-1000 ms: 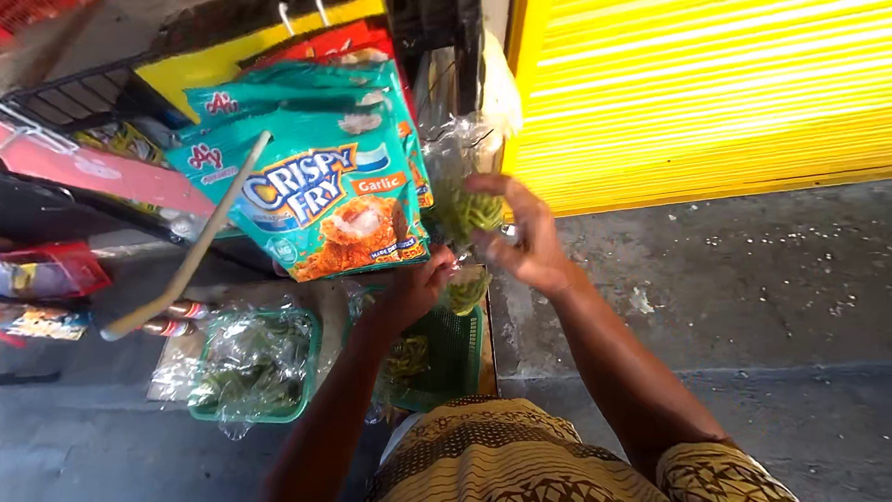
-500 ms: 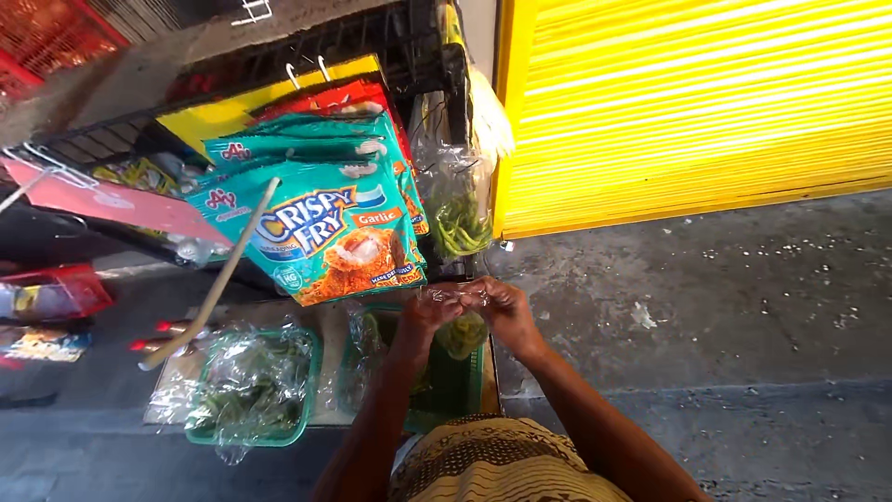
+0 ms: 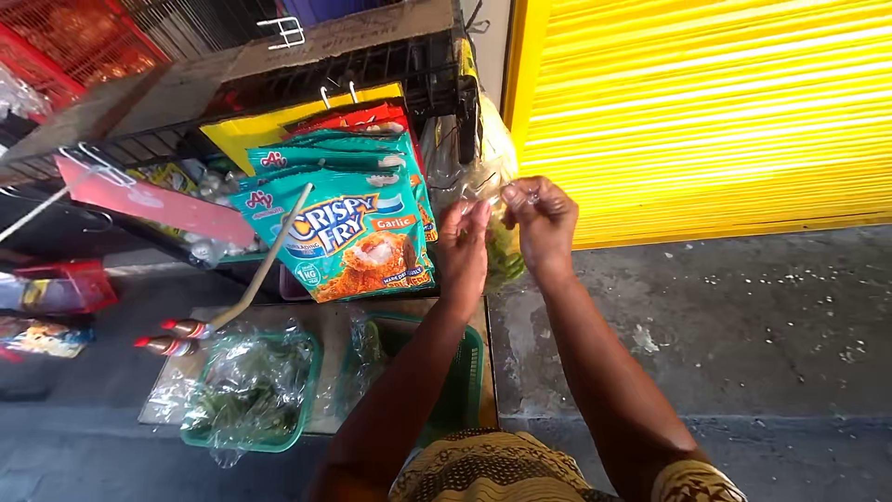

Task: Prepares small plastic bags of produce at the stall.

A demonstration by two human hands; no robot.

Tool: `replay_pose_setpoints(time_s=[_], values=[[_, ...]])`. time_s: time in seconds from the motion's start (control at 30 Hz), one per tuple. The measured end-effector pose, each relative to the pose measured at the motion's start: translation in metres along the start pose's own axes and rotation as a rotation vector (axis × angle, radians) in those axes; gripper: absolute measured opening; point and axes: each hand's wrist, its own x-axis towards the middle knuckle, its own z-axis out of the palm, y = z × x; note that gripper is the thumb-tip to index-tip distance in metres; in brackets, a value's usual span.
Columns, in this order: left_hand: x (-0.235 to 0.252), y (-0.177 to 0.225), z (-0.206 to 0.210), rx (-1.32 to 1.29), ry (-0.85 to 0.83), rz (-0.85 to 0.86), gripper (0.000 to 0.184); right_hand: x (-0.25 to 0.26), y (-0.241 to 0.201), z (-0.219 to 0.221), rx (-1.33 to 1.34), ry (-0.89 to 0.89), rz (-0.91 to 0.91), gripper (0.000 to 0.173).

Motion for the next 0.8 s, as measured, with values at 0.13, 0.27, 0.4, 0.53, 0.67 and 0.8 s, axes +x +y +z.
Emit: replay_pose_setpoints(time_s=[0.13, 0.27, 0.4, 0.53, 0.67, 0.8], values=[[0.027, -0.008, 0.018, 0.096, 0.128, 0.094, 0.020, 0.035, 0.009, 0.008, -0.062, 0.050, -0.051, 0.010], [0.040, -0.016, 0.020, 0.173, 0.189, 0.058, 0.022, 0.045, 0.023, 0.012, -0.036, 0.004, 0.091, 0.012], [0.046, -0.015, 0.019, 0.140, 0.196, 0.030, 0.026, 0.043, 0.036, 0.018, 0.036, 0.010, 0.144, 0.011], [0.053, -0.020, 0.019, -0.027, 0.221, -0.001, 0.019, 0.037, 0.050, 0.026, 0.010, 0.029, 0.141, 0.009], [0.057, -0.018, 0.017, -0.168, 0.319, -0.108, 0.012, 0.030, 0.071, 0.027, -0.187, 0.056, 0.022, 0.020], [0.062, -0.035, 0.000, -0.049, 0.364, -0.195, 0.017, 0.025, 0.057, 0.019, -0.545, 0.125, -0.003, 0.042]])
